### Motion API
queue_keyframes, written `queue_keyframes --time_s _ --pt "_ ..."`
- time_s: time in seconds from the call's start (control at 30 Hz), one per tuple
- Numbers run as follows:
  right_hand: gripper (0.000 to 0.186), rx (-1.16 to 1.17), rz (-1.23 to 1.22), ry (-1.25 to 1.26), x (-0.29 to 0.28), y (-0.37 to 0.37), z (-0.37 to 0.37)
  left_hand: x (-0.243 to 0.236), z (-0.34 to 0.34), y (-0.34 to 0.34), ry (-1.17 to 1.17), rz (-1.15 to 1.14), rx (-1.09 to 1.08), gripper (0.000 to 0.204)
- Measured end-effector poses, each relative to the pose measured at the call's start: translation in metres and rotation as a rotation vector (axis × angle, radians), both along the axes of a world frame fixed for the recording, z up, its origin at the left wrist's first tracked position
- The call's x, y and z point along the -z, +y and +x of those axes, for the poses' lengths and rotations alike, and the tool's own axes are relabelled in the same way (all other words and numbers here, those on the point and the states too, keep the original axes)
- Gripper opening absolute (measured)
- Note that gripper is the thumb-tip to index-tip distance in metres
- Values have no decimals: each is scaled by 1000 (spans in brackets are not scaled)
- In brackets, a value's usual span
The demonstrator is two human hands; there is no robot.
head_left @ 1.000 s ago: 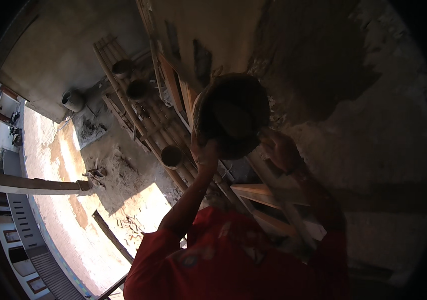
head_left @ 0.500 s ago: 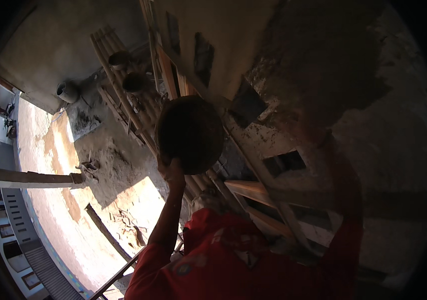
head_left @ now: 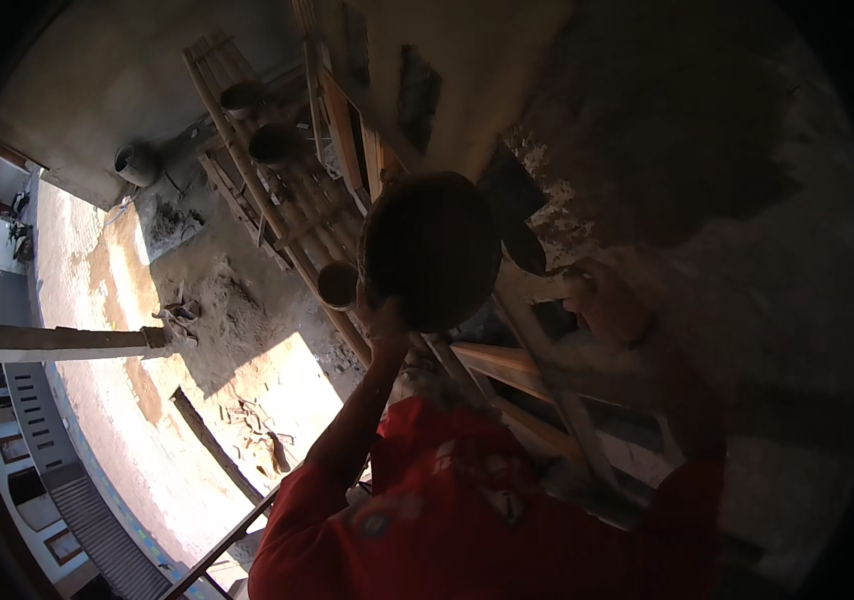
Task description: The person applies mortar to a wall with a trowel, taking the mixture from a bucket while standing on bamboo scaffolding.
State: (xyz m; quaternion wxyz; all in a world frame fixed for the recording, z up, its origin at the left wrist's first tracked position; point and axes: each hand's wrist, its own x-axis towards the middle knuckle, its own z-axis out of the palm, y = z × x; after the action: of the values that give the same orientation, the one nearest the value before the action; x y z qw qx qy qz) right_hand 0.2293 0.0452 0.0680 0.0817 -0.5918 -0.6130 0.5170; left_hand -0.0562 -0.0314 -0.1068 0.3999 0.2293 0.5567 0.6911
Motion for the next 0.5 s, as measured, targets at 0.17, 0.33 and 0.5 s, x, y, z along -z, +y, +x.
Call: queue_keyframes --time_s 0.17,0.33,0.5 --pt "21 -12 -78 595 48 -43 -49 -13 20 11 22 -17 -23 50" --pt "14 128 -49 787 116 -44 -97 -17 36 16 56 8 11 53" --pt "15 636 -364 966 100 -10 -147 -14 42 16 56 66 39 51"
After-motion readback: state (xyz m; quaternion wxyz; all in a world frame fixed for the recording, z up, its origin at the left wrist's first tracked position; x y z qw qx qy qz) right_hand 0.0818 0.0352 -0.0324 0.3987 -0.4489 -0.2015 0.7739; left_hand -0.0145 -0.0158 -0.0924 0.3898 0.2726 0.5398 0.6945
